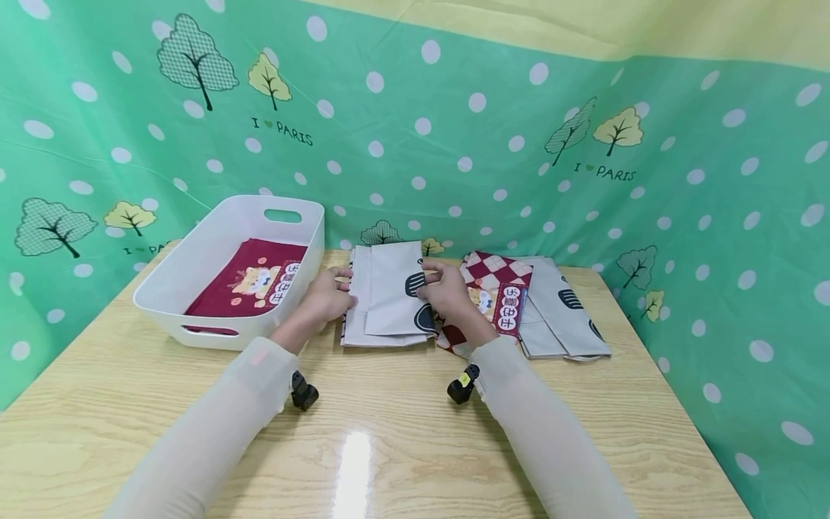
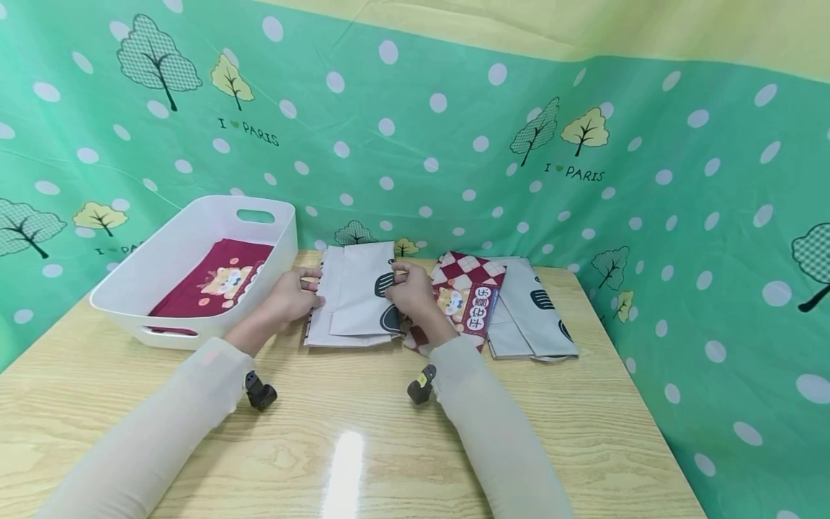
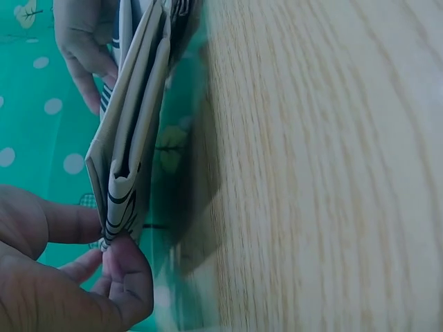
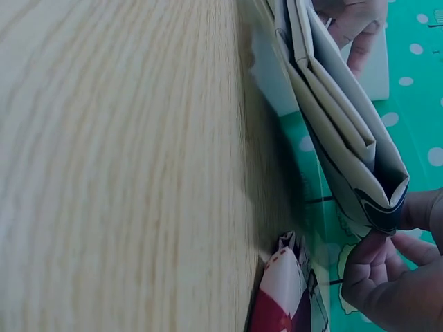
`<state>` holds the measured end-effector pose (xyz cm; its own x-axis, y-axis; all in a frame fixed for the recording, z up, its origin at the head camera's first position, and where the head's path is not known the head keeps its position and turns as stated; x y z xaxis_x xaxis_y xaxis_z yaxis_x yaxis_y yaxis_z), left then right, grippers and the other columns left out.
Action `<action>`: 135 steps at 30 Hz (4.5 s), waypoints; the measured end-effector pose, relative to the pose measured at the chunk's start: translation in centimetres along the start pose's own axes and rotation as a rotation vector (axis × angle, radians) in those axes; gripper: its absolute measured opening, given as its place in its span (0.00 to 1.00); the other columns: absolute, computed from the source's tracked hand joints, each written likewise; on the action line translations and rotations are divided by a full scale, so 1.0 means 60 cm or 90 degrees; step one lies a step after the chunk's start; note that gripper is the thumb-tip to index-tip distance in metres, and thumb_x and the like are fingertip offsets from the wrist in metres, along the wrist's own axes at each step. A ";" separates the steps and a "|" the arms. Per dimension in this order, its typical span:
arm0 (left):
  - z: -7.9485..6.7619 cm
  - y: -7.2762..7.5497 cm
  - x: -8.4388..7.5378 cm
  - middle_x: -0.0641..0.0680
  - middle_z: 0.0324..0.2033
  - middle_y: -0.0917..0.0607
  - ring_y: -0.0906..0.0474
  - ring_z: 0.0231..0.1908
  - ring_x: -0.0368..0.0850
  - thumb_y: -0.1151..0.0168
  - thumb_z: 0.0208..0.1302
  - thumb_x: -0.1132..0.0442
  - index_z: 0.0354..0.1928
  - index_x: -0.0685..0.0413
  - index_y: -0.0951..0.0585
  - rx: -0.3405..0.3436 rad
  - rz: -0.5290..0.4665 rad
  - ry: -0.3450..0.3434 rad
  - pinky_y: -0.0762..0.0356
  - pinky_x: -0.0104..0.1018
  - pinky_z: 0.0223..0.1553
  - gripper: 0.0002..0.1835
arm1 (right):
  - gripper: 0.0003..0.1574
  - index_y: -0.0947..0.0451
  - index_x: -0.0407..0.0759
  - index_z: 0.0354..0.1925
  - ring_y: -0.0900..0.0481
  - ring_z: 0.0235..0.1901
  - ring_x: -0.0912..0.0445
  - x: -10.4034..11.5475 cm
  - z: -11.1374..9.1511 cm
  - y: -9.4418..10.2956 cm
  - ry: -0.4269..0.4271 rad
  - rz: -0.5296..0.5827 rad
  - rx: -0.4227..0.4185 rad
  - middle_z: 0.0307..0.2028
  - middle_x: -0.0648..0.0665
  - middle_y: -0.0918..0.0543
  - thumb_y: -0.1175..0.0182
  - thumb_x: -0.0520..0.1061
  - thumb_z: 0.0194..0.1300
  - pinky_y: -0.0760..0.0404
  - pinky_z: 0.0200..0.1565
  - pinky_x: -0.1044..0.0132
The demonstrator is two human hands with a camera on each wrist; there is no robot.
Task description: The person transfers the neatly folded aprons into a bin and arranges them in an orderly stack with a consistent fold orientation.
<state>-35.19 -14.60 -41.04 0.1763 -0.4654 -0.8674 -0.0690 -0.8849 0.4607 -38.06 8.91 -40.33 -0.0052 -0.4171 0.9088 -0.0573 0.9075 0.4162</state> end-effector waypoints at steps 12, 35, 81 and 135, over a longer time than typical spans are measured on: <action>-0.003 0.001 -0.010 0.63 0.58 0.26 0.27 0.55 0.55 0.41 0.64 0.77 0.72 0.58 0.33 0.001 -0.031 -0.024 0.22 0.43 0.54 0.33 | 0.36 0.26 0.40 0.69 0.20 0.40 0.51 0.008 -0.009 0.013 0.040 0.029 0.009 0.53 0.36 0.23 0.36 0.28 0.64 0.17 0.36 0.68; -0.023 0.019 -0.057 0.64 0.59 0.27 0.27 0.56 0.56 0.41 0.67 0.75 0.73 0.59 0.34 -0.024 -0.051 -0.097 0.19 0.43 0.53 0.32 | 0.35 0.27 0.39 0.69 0.21 0.42 0.49 0.061 -0.025 0.042 0.119 -0.003 -0.007 0.54 0.36 0.23 0.37 0.28 0.64 0.18 0.42 0.65; -0.056 0.135 -0.130 0.63 0.61 0.28 0.27 0.55 0.58 0.40 0.70 0.71 0.76 0.55 0.37 -0.057 0.043 -0.146 0.18 0.49 0.56 0.34 | 0.38 0.27 0.41 0.70 0.22 0.43 0.50 0.185 -0.021 0.027 0.183 0.015 -0.014 0.52 0.39 0.22 0.36 0.27 0.63 0.17 0.43 0.64; -0.050 0.324 -0.052 0.72 0.63 0.31 0.29 0.57 0.70 0.43 0.72 0.70 0.76 0.62 0.36 -0.108 0.137 -0.177 0.28 0.16 0.32 0.31 | 0.39 0.30 0.38 0.71 0.19 0.39 0.57 0.294 -0.034 -0.153 0.213 0.054 -0.010 0.51 0.41 0.20 0.36 0.28 0.63 0.17 0.35 0.74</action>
<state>-34.14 -30.28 -28.84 -0.0984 -0.6483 -0.7550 0.0921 -0.7614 0.6417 -35.59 -6.69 -28.06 0.3187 -0.3027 0.8982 -0.0553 0.9401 0.3364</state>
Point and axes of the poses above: each hand's wrist, its own z-axis towards the middle knuckle, its own y-axis out of the back of the hand, x = y × z, the point moved 8 cm from there along z, towards the middle knuckle
